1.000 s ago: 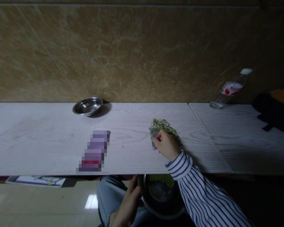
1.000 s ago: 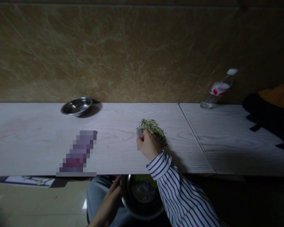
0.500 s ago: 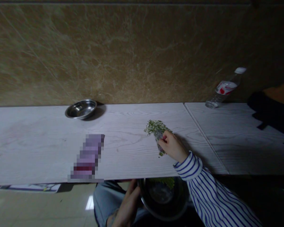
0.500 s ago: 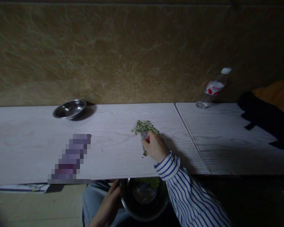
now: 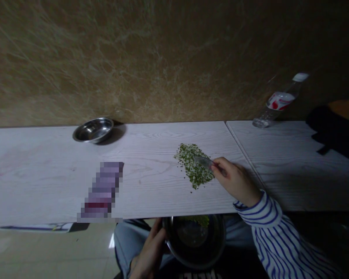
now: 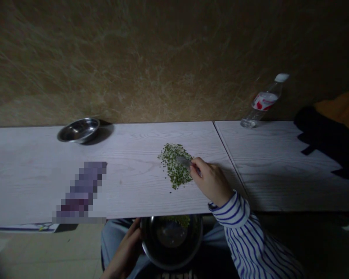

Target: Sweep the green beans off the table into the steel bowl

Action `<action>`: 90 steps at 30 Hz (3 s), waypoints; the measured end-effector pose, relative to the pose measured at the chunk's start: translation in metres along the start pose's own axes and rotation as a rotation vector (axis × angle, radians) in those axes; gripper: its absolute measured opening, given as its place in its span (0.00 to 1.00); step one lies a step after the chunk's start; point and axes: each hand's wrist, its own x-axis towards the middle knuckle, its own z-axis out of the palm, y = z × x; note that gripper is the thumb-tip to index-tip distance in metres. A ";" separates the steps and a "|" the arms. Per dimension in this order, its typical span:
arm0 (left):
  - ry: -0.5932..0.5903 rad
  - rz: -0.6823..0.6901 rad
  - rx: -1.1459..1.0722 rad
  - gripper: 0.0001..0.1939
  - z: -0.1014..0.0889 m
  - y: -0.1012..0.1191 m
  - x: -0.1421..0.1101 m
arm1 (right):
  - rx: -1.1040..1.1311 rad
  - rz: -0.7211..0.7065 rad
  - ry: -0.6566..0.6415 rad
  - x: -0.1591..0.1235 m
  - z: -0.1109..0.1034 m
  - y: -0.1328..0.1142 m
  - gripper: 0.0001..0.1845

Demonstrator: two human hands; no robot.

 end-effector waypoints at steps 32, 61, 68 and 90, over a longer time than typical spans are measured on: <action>-0.010 0.046 -0.001 0.31 0.011 0.009 -0.002 | -0.114 -0.267 0.005 -0.032 0.009 -0.008 0.09; 0.011 0.040 0.011 0.27 0.012 0.009 -0.002 | -0.100 -0.314 0.017 -0.068 0.004 -0.012 0.07; 0.014 0.039 0.026 0.26 0.011 0.009 -0.002 | -0.119 -0.305 0.017 -0.076 -0.003 -0.009 0.07; 0.025 0.043 0.005 0.28 0.014 0.007 -0.004 | -0.122 -0.288 0.006 -0.086 -0.005 -0.009 0.07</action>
